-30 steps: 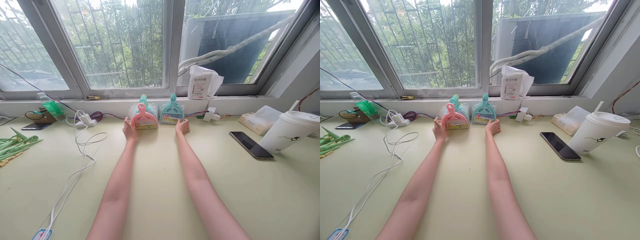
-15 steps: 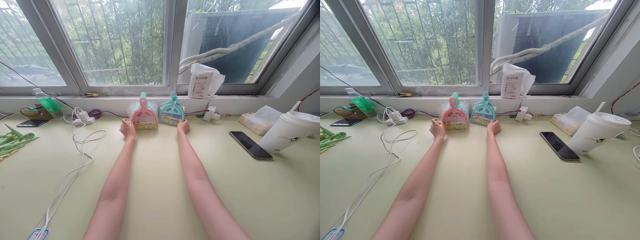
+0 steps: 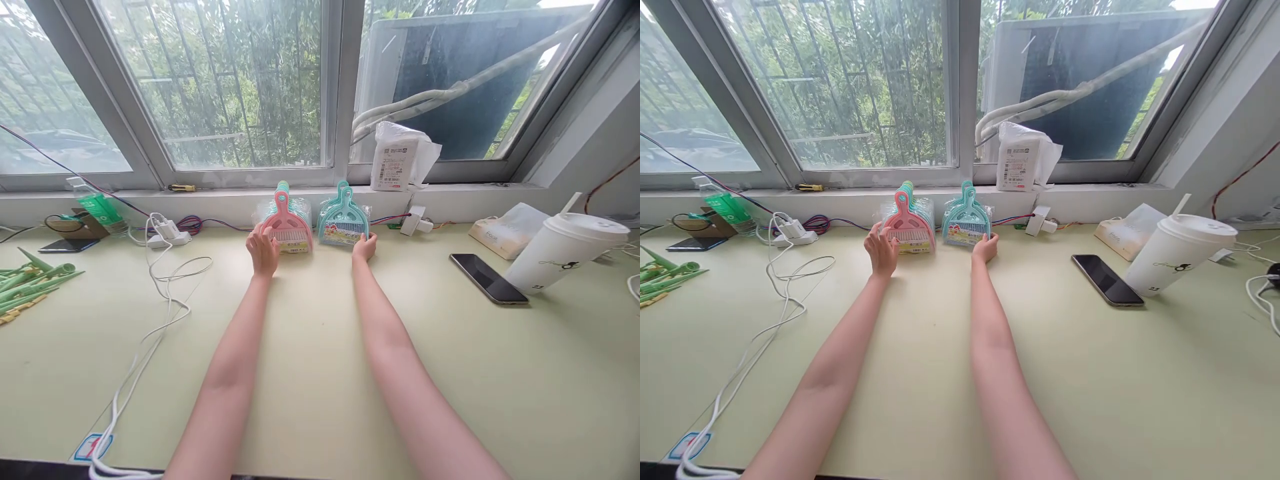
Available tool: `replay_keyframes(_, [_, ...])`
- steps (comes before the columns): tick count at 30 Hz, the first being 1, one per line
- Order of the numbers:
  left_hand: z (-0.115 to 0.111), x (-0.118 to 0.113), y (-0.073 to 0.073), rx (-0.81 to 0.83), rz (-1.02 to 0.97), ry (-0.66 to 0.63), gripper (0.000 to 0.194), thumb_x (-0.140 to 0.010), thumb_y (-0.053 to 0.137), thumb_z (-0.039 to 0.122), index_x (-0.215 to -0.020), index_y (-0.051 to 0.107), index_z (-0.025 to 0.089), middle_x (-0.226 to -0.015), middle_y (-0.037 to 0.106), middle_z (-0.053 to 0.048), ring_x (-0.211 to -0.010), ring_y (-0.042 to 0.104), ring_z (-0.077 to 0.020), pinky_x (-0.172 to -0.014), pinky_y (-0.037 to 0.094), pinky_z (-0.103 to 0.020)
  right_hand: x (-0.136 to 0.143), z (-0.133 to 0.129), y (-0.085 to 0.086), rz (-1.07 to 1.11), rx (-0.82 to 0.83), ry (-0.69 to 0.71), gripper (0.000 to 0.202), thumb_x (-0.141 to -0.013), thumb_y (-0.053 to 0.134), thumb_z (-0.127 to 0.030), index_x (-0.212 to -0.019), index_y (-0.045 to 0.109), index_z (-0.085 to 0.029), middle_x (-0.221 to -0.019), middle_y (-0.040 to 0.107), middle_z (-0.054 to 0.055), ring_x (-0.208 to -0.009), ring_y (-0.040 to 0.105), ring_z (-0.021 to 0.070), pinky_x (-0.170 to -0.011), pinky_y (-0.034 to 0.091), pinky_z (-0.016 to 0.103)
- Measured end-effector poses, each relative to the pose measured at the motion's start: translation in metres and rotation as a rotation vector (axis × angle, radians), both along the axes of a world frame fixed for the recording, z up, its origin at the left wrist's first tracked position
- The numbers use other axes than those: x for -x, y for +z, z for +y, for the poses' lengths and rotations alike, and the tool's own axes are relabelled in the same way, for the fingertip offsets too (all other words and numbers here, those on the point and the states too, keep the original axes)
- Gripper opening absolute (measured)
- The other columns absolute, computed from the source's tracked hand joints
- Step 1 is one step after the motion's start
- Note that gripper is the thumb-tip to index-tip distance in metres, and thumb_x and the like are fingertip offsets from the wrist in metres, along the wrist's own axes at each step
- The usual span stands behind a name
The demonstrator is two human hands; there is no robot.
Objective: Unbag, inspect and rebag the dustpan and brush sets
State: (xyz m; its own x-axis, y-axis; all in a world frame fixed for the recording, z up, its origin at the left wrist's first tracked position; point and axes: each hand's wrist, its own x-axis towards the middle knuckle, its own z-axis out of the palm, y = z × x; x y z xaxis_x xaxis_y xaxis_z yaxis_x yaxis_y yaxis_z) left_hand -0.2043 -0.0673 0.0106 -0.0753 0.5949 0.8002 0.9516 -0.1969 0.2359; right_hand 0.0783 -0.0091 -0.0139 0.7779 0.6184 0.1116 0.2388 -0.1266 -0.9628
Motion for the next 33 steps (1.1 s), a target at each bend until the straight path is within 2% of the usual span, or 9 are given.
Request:
replay_keyframes(4, [-0.007,-0.003,-0.003,0.002,0.013,-0.108,0.035,-0.092,0.042,0.018,-0.125,0.051,0.018,-0.144,0.044,-0.019,-0.134,0.041,-0.0312,-0.105,0.033,-0.049,-0.015,-0.021,-0.005,0.174,-0.163,-0.05,0.017,-0.09,0.042,-0.028,-0.102,0.051,-0.021,-0.12,0.066,0.013,-0.111,0.062,0.0241,-0.094,0.046,0.035])
replay_keyframes(8, [-0.025,-0.014,-0.004,0.079,0.091,-0.22,0.03,-0.091,0.043,0.017,-0.119,0.053,0.02,-0.14,0.048,-0.018,-0.131,0.044,-0.0312,-0.101,0.038,-0.048,-0.039,-0.054,-0.01,0.299,-0.186,-0.129,0.018,-0.089,0.04,-0.029,-0.102,0.049,-0.021,-0.119,0.064,0.013,-0.109,0.062,0.0228,-0.095,0.046,0.035])
replay_keyframes(13, [-0.071,-0.039,-0.007,0.193,0.07,-0.415,0.023,-0.09,0.045,0.022,-0.112,0.053,0.021,-0.128,0.056,-0.015,-0.123,0.05,-0.0284,-0.101,0.041,-0.045,-0.063,-0.102,-0.015,0.277,-0.205,0.002,0.014,-0.084,0.044,-0.03,-0.095,0.048,-0.023,-0.109,0.065,0.009,-0.1,0.063,0.0197,-0.087,0.05,0.033])
replay_keyframes(16, [-0.099,-0.062,-0.013,0.269,-0.185,-0.534,0.029,-0.091,0.048,0.035,-0.115,0.05,0.02,-0.125,0.056,-0.014,-0.115,0.054,-0.025,-0.099,0.043,-0.042,-0.071,-0.132,-0.017,0.249,-0.234,0.107,0.014,-0.08,0.046,-0.031,-0.091,0.047,-0.023,-0.099,0.065,0.006,-0.09,0.063,0.0177,-0.081,0.05,0.031])
replay_keyframes(22, [-0.127,-0.121,-0.007,0.735,-0.94,-0.817,0.052,-0.088,0.046,0.055,-0.124,0.046,0.017,-0.119,0.063,-0.014,-0.1,0.064,-0.0195,-0.089,0.05,-0.035,-0.077,-0.182,-0.019,0.204,-0.277,0.334,0.014,-0.078,0.048,-0.033,-0.086,0.048,-0.022,-0.089,0.061,0.003,-0.081,0.057,0.0155,-0.075,0.047,0.027])
replay_keyframes(25, [-0.134,-0.137,-0.002,0.883,-1.046,-0.945,0.053,-0.08,0.058,0.056,-0.118,0.055,0.019,-0.112,0.068,-0.011,-0.099,0.067,-0.0224,-0.087,0.051,-0.036,-0.074,-0.194,-0.014,0.202,-0.252,0.452,0.012,-0.079,0.048,-0.031,-0.086,0.049,-0.021,-0.089,0.062,0.003,-0.08,0.057,0.0157,-0.076,0.046,0.028])
replay_keyframes(28, [-0.141,-0.138,-0.002,0.923,-1.122,-0.938,0.051,-0.072,0.069,0.052,-0.109,0.062,0.018,-0.103,0.072,-0.01,-0.095,0.069,-0.0253,-0.084,0.054,-0.037,-0.069,-0.202,-0.006,0.071,-0.183,0.519,0.015,-0.079,0.048,-0.026,-0.093,0.05,-0.021,-0.098,0.064,0.007,-0.086,0.059,0.0186,-0.079,0.047,0.032])
replay_keyframes(31, [-0.144,-0.131,-0.006,0.914,-1.183,-0.858,0.047,-0.071,0.071,0.05,-0.106,0.063,0.02,-0.095,0.073,-0.008,-0.088,0.071,-0.0257,-0.081,0.055,-0.038,-0.062,-0.213,0.003,-0.288,-0.24,0.497,0.034,-0.076,0.047,-0.014,-0.109,0.05,-0.02,-0.12,0.061,0.011,-0.103,0.057,0.0223,-0.09,0.044,0.038])
replay_keyframes(33, [-0.145,-0.128,-0.007,0.899,-1.211,-0.812,0.046,-0.071,0.071,0.049,-0.106,0.063,0.02,-0.091,0.073,-0.007,-0.085,0.071,-0.0255,-0.078,0.056,-0.038,-0.055,-0.223,0.01,-0.573,-0.298,0.562,0.035,-0.077,0.043,-0.008,-0.108,0.055,-0.021,-0.117,0.063,0.01,-0.107,0.055,0.0238,-0.094,0.041,0.04])
